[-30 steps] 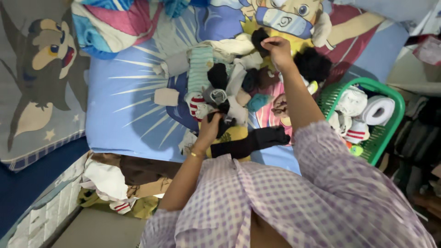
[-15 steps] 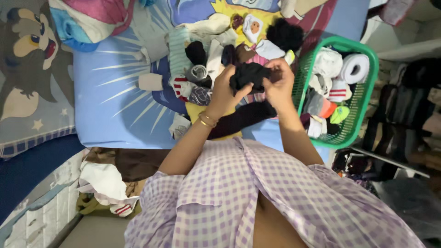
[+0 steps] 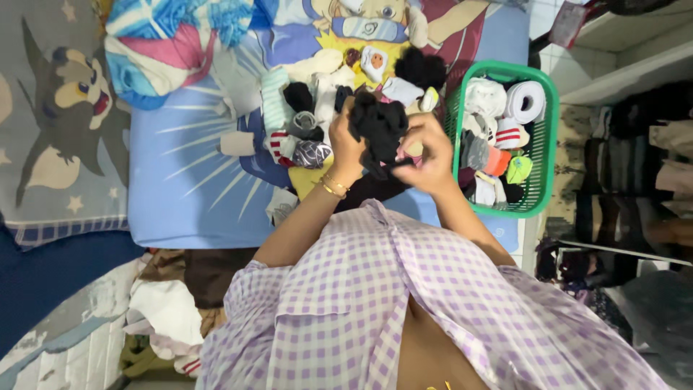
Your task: The person sorts socks by picking them from a bed and placing them into a green basket.
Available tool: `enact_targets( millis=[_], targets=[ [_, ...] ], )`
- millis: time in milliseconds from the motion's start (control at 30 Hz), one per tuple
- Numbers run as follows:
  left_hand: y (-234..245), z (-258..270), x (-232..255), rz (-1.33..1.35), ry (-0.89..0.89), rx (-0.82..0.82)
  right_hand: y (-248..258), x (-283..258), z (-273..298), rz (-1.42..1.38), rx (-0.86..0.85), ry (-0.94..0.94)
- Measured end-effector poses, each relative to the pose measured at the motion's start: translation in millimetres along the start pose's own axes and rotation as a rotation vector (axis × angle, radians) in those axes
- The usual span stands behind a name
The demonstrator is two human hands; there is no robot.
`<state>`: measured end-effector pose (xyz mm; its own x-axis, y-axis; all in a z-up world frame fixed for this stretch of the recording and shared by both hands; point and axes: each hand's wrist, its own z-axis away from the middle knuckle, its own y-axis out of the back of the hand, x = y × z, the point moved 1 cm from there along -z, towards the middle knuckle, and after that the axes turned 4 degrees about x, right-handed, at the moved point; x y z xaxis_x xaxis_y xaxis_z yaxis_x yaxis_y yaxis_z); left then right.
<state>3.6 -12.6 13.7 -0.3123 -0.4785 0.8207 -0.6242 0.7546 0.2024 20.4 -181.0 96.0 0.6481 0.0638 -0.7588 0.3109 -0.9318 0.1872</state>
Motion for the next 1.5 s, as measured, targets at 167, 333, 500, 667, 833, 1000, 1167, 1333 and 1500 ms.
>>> enact_targets(
  millis=[167, 333, 500, 667, 833, 1000, 1167, 1333, 1500],
  targets=[
    [15.6, -12.9, 28.0, 0.03, -0.117, -0.232, 14.0, -1.7, -3.0, -0.274, 0.229, -0.557],
    [26.6, -9.5, 17.2, 0.036, -0.202, -0.041, 52.8, 56.7, 20.0, 0.193, 0.521, -0.387],
    [29.1, -11.4, -64.2, 0.288, 0.17, 0.257, 108.8, 99.5, 16.7, -0.54, 0.805, -0.365],
    [69.0, -23.8, -99.1, 0.282, 0.207, 0.129, 140.9, 99.0, 16.1, -0.987, 0.645, -0.562],
    [54.8, 3.0, -120.6, 0.714, 0.807, -0.056, 113.5, 54.7, 12.3, -0.919, 0.415, -0.49],
    [53.2, 15.9, -107.3, 1.131, 0.969, -0.201, 96.5, 40.0, 11.8, -1.123, 0.601, -0.646],
    [56.2, 31.3, -121.5, 1.216, 1.126, -0.218, 98.5, 9.8, 25.1, -0.676, 0.176, -0.575],
    [57.0, 61.9, -157.8, 1.152, 1.067, -0.321, 88.9, 7.9, 32.2, -0.858, 0.197, -0.792],
    [67.8, 79.1, -158.7, 0.574, 0.488, -0.525, 79.9, 29.6, 41.3, -0.304, 0.137, -0.857]
  ],
)
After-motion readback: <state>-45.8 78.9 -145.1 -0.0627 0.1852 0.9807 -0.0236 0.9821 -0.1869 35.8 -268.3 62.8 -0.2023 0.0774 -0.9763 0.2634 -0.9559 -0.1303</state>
